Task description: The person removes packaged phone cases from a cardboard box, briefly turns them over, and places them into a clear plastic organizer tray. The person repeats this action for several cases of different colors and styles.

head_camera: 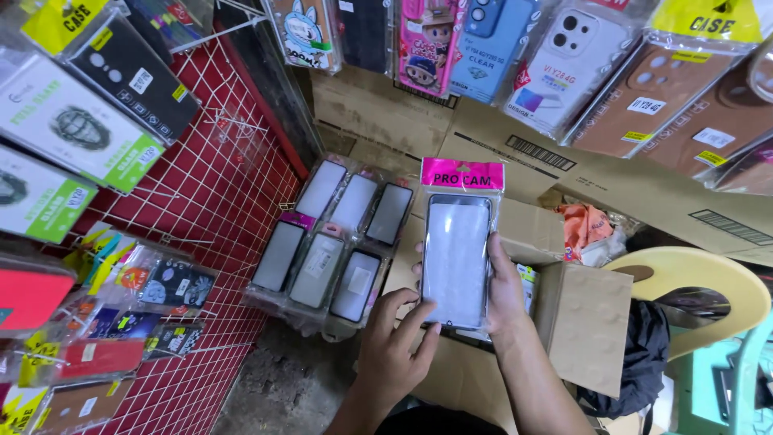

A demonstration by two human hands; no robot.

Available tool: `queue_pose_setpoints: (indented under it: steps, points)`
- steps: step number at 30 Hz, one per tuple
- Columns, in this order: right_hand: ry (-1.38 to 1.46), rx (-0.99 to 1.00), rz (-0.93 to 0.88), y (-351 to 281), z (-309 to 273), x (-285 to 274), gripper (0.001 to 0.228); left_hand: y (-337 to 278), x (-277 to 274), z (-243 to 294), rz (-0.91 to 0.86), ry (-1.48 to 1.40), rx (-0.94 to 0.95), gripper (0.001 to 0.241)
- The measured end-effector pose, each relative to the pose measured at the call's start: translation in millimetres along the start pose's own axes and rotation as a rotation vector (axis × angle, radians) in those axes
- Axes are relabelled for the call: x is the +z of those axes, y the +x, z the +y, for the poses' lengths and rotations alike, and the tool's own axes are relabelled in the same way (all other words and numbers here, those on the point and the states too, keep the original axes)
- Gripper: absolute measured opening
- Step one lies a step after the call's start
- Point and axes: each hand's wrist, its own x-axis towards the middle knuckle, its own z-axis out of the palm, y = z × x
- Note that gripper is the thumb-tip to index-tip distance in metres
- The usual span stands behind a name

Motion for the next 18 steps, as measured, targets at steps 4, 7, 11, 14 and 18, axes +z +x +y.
queue_pose_setpoints:
  steps: [4, 7, 11, 14, 18]
  points:
    - [-0.076, 0.003, 0.082, 3.1, 7.5, 7.8, 0.086, 2.2, -5.3, 3.6, 0.015, 0.012, -0.011, 0.035]
    - [-0.126, -0.013, 0.063, 4.6, 13.9, 2.0, 0.088, 2.7, -7.3, 3.6, 0.023, 0.04, -0.028, 0.027]
    - [-0.282, -0.099, 0.054, 4.3, 20.4, -1.9, 0.092, -0.8, -7.6, -0.4, -0.052, 0.083, -0.079, 0.016]
    - [-0.32, -0.123, 0.05, 3.8, 23.4, 3.2, 0.093, 3.9, -11.4, 4.7, -0.086, 0.112, -0.125, 0.014]
    - [-0.306, -0.131, 0.04, 4.5, 29.2, 2.1, 0.093, 10.4, -13.2, 9.5, -0.065, 0.175, -0.177, 0.02]
